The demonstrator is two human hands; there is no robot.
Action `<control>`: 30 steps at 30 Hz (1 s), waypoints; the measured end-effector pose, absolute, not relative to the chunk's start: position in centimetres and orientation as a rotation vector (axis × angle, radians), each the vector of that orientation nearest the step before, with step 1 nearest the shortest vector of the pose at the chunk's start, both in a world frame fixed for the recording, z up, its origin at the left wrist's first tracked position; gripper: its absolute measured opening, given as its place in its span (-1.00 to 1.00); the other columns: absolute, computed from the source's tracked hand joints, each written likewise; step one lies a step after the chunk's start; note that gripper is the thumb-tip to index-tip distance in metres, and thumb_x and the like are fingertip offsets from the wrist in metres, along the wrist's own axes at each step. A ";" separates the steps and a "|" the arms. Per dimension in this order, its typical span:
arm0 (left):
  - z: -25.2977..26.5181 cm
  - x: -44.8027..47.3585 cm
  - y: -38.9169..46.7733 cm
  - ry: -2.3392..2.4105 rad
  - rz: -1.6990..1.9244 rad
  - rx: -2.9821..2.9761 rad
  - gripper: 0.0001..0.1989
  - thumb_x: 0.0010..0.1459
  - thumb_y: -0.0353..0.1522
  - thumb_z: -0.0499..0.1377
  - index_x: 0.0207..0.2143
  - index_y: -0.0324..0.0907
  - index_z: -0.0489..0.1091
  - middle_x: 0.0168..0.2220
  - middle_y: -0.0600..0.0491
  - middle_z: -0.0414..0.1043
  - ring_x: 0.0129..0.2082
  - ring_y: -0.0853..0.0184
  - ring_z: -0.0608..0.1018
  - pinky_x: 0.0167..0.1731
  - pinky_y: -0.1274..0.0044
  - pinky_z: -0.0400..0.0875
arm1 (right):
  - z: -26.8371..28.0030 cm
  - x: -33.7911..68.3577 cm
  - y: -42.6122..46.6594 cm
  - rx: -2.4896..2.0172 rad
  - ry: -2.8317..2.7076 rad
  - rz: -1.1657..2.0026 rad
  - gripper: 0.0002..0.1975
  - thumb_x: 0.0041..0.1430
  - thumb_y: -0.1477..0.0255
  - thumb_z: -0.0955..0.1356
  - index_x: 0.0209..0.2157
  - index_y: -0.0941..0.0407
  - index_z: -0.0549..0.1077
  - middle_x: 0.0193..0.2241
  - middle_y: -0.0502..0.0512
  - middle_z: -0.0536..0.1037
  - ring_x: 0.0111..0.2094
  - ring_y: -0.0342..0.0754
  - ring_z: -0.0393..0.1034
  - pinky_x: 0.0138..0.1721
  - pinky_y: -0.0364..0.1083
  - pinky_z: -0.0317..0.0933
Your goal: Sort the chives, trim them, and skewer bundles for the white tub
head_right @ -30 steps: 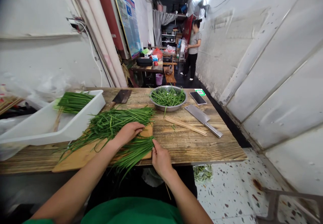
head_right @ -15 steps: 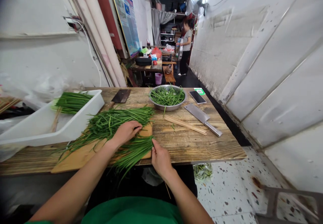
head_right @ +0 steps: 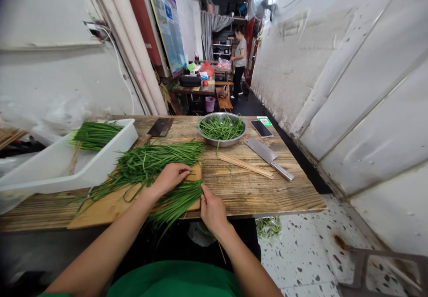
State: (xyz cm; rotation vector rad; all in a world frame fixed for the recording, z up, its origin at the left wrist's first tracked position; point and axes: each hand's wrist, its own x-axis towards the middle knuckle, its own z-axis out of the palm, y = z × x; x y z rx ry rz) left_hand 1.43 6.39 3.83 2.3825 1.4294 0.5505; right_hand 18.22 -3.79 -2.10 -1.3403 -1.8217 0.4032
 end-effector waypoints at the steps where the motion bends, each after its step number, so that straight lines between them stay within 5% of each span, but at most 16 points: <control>1: 4.1 1.5 6.3 1.436 0.558 2.396 -0.79 0.02 -0.39 0.05 -0.36 -0.20 0.47 -0.40 0.05 0.48 -0.41 0.36 0.46 -0.35 0.57 0.28 | -2.1 18.2 -3.8 -1.347 -1.823 0.402 -0.60 0.13 0.51 0.15 0.02 0.20 0.27 -0.25 0.18 0.53 -0.32 -0.04 0.46 -0.27 -0.12 0.33; 8: 4.8 1.3 6.6 1.444 0.697 2.429 -0.86 -0.05 -0.42 0.08 -0.43 -0.20 0.44 -0.37 0.05 0.43 -0.32 0.34 0.42 -0.26 0.55 0.27 | -2.2 18.2 -3.8 -1.338 -1.816 0.383 -0.61 0.12 0.52 0.15 0.01 0.23 0.28 -0.25 0.21 0.52 -0.28 -0.02 0.45 -0.25 -0.11 0.32; 30: 3.3 2.3 5.8 1.475 0.597 2.269 -0.77 0.03 -0.31 0.04 -0.43 -0.17 0.48 -0.48 0.10 0.48 -0.48 0.38 0.45 -0.47 0.61 0.22 | -2.1 18.2 -3.7 -1.324 -1.822 0.409 -0.60 0.12 0.52 0.15 0.00 0.26 0.29 -0.22 0.26 0.51 -0.26 0.00 0.45 -0.24 -0.07 0.33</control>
